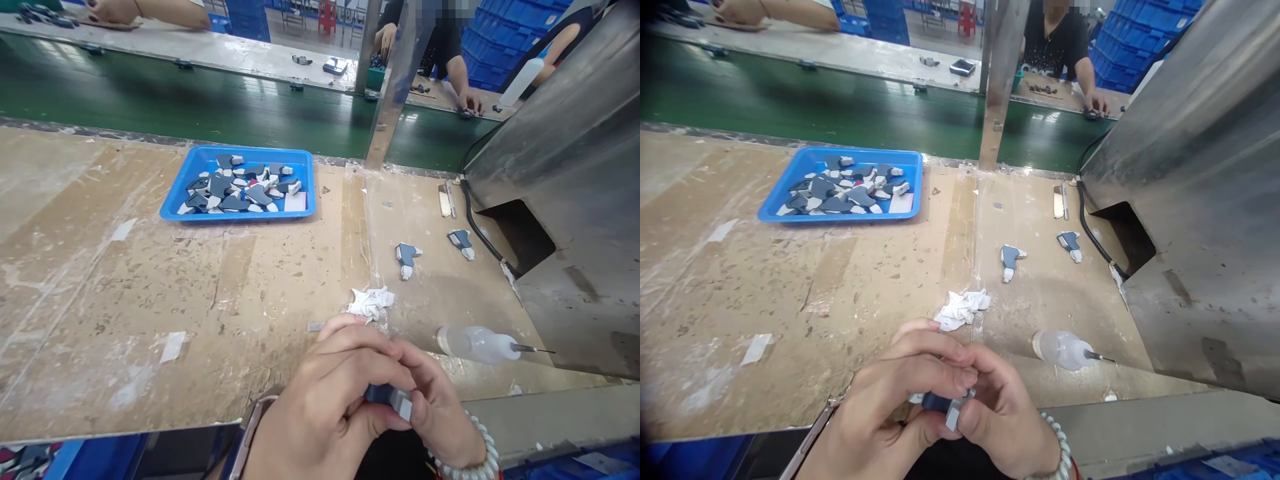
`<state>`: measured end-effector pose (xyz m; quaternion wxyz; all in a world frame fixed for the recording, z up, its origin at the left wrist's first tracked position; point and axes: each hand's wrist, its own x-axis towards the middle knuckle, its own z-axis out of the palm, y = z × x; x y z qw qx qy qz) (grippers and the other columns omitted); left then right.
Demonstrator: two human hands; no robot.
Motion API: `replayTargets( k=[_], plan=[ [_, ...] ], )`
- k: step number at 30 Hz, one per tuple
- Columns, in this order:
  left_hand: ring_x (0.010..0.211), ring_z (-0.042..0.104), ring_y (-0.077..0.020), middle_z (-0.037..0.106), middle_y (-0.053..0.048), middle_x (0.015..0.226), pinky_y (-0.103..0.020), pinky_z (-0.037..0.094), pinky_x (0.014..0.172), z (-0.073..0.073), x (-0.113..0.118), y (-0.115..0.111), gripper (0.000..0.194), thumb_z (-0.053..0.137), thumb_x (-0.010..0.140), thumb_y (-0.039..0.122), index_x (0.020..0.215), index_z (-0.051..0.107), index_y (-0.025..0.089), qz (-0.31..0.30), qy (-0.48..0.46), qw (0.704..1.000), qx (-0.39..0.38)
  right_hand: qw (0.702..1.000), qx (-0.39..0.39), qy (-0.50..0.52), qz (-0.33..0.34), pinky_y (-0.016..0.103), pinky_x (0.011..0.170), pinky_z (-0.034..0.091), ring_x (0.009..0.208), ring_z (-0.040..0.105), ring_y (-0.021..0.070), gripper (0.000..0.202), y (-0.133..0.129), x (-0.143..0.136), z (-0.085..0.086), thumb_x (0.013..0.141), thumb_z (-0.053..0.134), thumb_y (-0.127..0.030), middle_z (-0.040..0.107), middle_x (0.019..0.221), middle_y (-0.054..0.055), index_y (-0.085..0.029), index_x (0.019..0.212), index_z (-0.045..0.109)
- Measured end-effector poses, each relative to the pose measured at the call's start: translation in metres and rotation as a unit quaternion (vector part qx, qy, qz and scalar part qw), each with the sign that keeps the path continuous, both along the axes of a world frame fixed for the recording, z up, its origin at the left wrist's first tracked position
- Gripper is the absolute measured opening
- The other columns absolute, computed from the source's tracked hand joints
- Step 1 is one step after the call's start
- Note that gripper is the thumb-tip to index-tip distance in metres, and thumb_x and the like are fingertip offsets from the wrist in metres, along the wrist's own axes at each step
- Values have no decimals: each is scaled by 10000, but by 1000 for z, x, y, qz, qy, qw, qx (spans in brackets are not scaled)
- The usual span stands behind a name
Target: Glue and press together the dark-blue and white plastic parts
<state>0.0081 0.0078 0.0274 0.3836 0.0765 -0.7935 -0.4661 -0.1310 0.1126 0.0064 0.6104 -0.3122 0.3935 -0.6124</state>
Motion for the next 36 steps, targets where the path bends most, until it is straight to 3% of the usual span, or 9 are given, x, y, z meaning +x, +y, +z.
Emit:
replayTargets(
  k=[5,8,13,20,26,28,31,36],
  plan=[
    [964,704,-87,753,25,979,-295,222,1242,5,2,-2,107,625,946,141,1026,610,212,-18,-30,999,-2,999,30,-14,29,299,654,576,722,685,203,373,-7,-1,5,780,802,-545,705,793,51,-216,888,664],
    [973,716,-95,761,10,966,-296,192,1257,5,4,-2,104,669,938,201,1027,617,204,-35,-31,999,1,997,11,-58,52,268,665,566,666,661,160,342,-9,-2,6,769,842,-459,704,783,30,-214,912,652],
    [1017,719,-117,773,6,979,-293,275,1226,-1,5,-1,247,767,874,304,1042,621,198,-20,-16,1000,16,988,-8,-136,69,244,802,584,896,731,169,298,-5,0,4,830,806,-396,759,1005,22,-272,1082,707],
    [1048,712,-131,773,-31,1065,-274,420,1116,-1,2,0,310,820,824,284,1050,636,178,-32,29,997,66,988,-35,-138,56,234,896,571,980,749,165,391,-1,0,-1,864,779,-371,766,1120,12,-299,1237,684],
    [1068,705,-153,775,-49,1063,-282,482,1044,-1,-2,0,309,815,828,255,1064,639,162,-37,49,996,71,991,-60,-97,65,264,949,553,1006,730,160,402,1,-1,2,926,685,-451,719,1233,12,-363,1317,649],
    [1067,704,-157,770,-54,1079,-286,488,1036,-1,-2,0,321,818,822,240,1074,636,163,-45,53,994,78,989,-54,-114,80,296,932,568,985,733,175,386,0,0,2,915,696,-451,747,1142,18,-382,1292,655],
    [1019,709,-128,766,-26,1023,-268,447,1073,0,0,0,226,783,852,212,1019,634,178,-53,46,994,84,990,-28,-122,67,292,835,586,858,721,174,267,-2,2,3,859,774,-391,747,977,23,-318,1109,715],
    [955,699,-87,742,25,968,-264,318,1184,3,3,-1,213,694,858,67,974,580,204,-63,-22,995,74,991,16,-114,71,217,587,479,620,558,112,269,-9,-1,7,810,822,-360,603,739,-15,-229,950,633]
  ],
)
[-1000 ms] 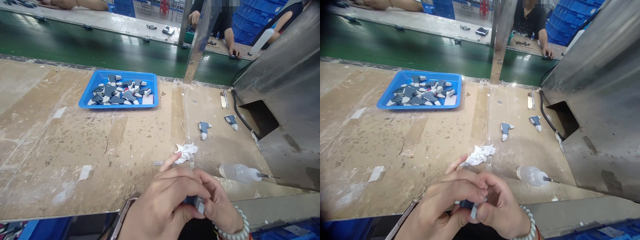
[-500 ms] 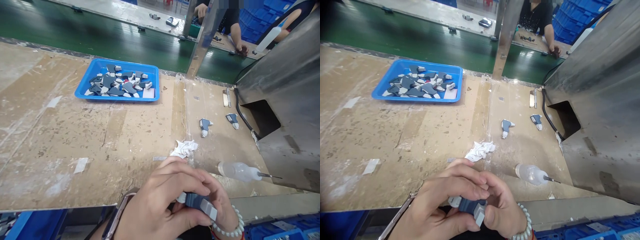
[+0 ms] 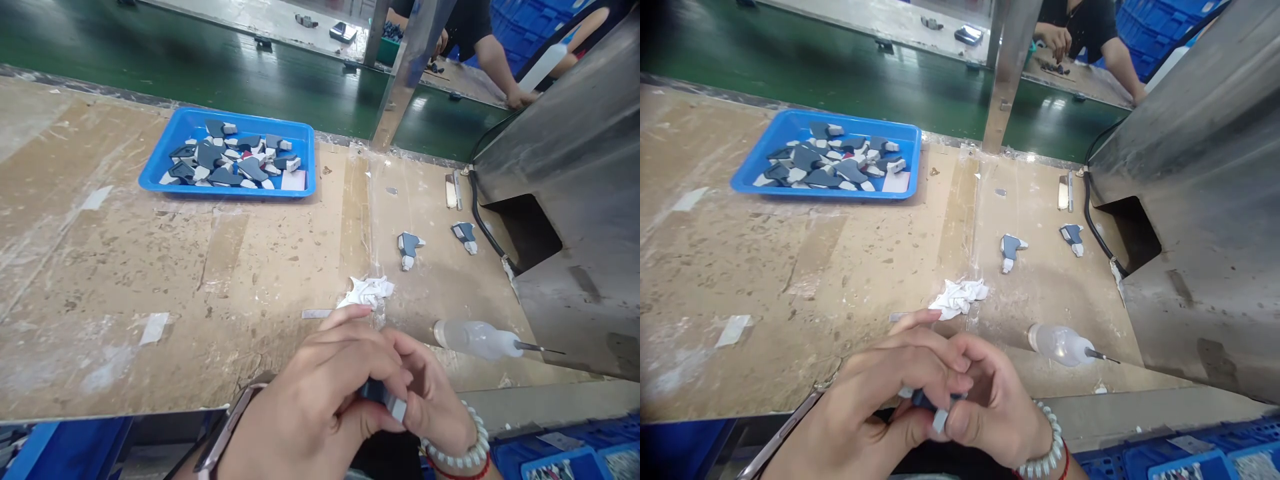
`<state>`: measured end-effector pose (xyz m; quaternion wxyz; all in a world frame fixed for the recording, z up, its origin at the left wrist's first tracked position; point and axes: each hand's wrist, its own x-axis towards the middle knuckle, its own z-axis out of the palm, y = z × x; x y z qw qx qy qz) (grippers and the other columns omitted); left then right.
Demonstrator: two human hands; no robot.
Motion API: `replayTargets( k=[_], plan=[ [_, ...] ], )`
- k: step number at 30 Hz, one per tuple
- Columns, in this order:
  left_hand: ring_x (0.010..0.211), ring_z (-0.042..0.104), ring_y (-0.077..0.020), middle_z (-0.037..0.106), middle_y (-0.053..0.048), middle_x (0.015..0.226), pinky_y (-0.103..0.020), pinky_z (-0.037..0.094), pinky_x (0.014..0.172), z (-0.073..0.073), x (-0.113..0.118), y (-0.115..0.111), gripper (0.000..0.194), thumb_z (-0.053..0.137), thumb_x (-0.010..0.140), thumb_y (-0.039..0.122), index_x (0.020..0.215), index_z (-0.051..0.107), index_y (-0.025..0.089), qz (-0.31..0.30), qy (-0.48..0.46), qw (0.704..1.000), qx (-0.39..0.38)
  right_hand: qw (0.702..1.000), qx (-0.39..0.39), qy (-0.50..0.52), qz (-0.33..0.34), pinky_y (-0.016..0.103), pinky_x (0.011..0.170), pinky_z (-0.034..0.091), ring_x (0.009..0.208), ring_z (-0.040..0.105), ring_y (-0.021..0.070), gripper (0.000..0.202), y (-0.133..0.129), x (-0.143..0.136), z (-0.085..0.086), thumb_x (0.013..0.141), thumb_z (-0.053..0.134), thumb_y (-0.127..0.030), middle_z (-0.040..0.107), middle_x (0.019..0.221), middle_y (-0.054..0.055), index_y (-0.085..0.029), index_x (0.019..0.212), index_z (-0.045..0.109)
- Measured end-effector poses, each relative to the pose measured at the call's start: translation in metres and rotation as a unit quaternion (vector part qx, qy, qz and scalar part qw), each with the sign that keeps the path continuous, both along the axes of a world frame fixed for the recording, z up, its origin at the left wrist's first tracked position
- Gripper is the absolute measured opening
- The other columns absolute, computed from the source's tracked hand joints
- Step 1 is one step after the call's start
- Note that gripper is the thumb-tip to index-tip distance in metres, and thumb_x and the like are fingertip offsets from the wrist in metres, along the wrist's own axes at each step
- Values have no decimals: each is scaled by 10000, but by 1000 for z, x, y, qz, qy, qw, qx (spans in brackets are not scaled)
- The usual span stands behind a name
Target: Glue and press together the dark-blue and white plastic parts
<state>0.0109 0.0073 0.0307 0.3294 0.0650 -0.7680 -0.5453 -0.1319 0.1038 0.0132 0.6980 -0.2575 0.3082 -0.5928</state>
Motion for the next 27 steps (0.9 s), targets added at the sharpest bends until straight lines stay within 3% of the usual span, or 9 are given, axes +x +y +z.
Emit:
replayTargets(
  k=[5,9,14,19,23,27],
  plan=[
    [967,690,-92,710,43,989,-340,197,1281,-5,3,-2,290,659,821,23,989,552,233,-1,-38,999,14,999,18,34,15,212,518,421,567,476,99,353,-7,-3,3,790,821,-413,456,687,-44,-207,852,541],
    [975,703,-94,722,41,1024,-352,177,1295,-5,5,-2,284,686,837,72,1040,574,235,-7,-45,998,31,998,13,63,28,240,555,407,565,486,107,373,-9,-4,3,785,821,-440,519,695,-25,-201,850,541],
    [985,721,-99,760,29,987,-297,327,1226,-5,6,1,263,753,877,246,1082,588,232,22,0,1000,15,999,-12,32,31,246,669,440,666,571,125,388,-4,-3,-6,788,823,-479,646,788,12,-205,961,610],
    [925,739,-124,775,2,933,-301,429,1143,-8,3,3,275,794,845,278,1044,618,209,28,39,999,11,997,-17,69,14,247,682,476,713,604,147,405,6,-5,-15,748,847,-495,674,810,22,-208,981,681],
    [919,737,-130,775,-11,926,-303,432,1141,-5,1,3,199,765,857,210,1002,630,198,15,42,999,1,997,-23,67,30,284,636,498,618,591,159,388,5,-6,-10,755,828,-519,665,739,33,-188,891,679],
    [906,726,-104,760,4,928,-284,380,1178,-3,0,2,178,712,853,112,966,604,199,14,31,999,-5,996,-13,82,41,295,664,517,643,610,166,396,-1,-7,-3,766,821,-522,668,728,43,-181,817,627]
  ],
)
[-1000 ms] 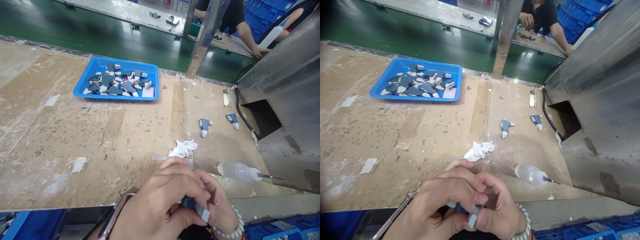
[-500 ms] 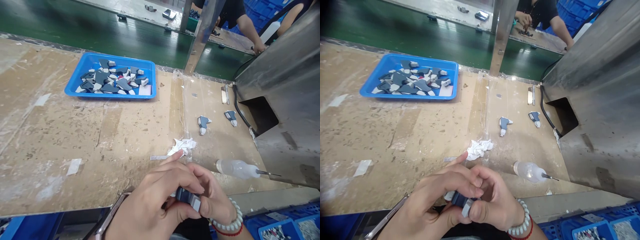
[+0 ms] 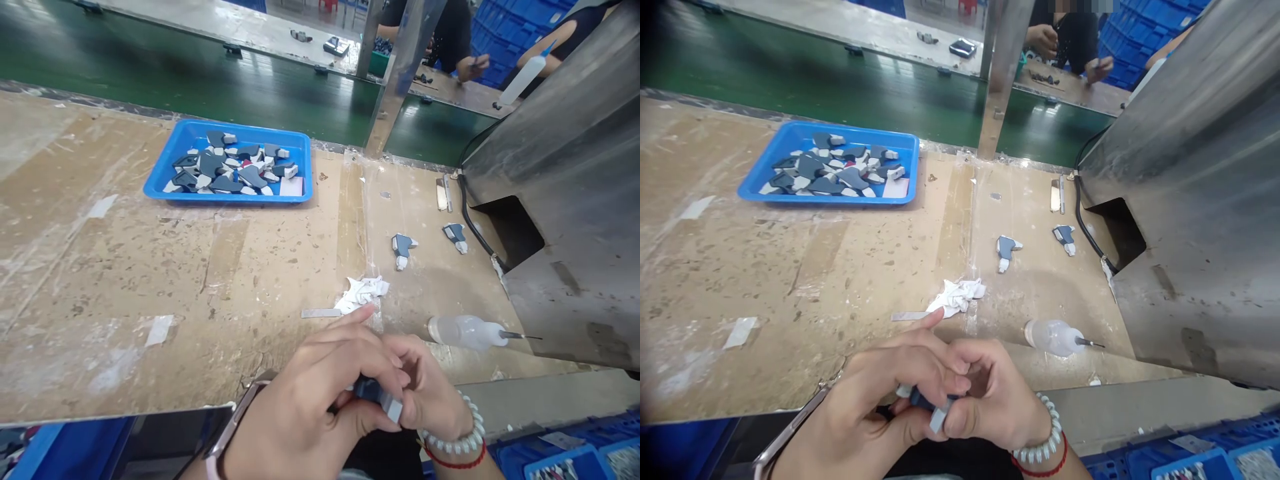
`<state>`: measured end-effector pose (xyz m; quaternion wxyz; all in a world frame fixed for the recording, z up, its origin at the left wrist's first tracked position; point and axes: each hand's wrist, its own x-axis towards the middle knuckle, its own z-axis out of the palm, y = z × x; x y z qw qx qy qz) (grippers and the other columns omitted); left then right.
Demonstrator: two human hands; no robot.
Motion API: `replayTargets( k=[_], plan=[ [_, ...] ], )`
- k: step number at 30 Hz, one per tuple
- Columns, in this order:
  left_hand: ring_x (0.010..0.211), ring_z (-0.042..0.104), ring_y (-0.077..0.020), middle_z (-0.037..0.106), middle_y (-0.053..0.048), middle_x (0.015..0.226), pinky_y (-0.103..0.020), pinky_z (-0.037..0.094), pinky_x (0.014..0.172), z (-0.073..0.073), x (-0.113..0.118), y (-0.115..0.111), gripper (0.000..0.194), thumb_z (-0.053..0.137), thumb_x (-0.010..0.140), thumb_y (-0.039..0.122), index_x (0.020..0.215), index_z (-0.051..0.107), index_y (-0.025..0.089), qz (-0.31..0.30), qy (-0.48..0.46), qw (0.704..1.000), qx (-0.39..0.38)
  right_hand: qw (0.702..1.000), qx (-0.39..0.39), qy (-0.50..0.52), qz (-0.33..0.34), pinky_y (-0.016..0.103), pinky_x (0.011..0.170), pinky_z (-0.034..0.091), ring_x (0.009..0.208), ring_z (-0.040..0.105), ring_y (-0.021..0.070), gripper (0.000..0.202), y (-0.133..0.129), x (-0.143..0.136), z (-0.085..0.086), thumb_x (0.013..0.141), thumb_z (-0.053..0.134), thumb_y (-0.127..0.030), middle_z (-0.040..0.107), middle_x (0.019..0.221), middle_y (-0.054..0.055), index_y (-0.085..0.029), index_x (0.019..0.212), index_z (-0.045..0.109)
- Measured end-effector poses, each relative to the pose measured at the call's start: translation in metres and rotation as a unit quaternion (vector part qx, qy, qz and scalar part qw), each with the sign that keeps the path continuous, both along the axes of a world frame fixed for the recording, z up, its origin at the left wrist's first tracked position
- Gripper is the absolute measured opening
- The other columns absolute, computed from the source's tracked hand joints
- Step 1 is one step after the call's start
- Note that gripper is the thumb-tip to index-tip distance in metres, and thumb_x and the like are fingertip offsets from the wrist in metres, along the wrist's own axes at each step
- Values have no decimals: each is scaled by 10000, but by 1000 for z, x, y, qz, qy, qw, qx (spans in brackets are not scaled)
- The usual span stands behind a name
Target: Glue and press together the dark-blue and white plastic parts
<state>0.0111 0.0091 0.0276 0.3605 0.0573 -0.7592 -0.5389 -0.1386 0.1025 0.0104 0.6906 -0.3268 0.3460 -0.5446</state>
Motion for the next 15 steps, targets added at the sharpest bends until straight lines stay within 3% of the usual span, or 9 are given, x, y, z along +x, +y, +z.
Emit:
replayTargets(
  k=[6,10,15],
  plan=[
    [906,724,-107,766,7,961,-292,418,1142,-4,2,0,186,715,879,170,1013,594,214,20,-1,1000,1,999,-14,45,-3,282,602,485,606,552,153,416,-4,-1,5,811,758,-572,608,691,28,-176,879,652],
    [854,748,-129,788,-1,925,-346,419,1140,-1,5,2,263,769,863,269,1059,602,214,14,10,1000,5,997,-23,68,-14,318,704,536,665,606,174,479,2,5,7,822,724,-616,648,737,47,-162,974,734],
    [843,754,-140,802,-1,876,-330,422,1109,8,12,5,327,812,824,287,1065,605,207,-17,29,999,-2,998,-57,4,-37,344,836,568,779,706,215,467,11,25,2,794,759,-606,747,860,73,-184,995,763]
  ],
)
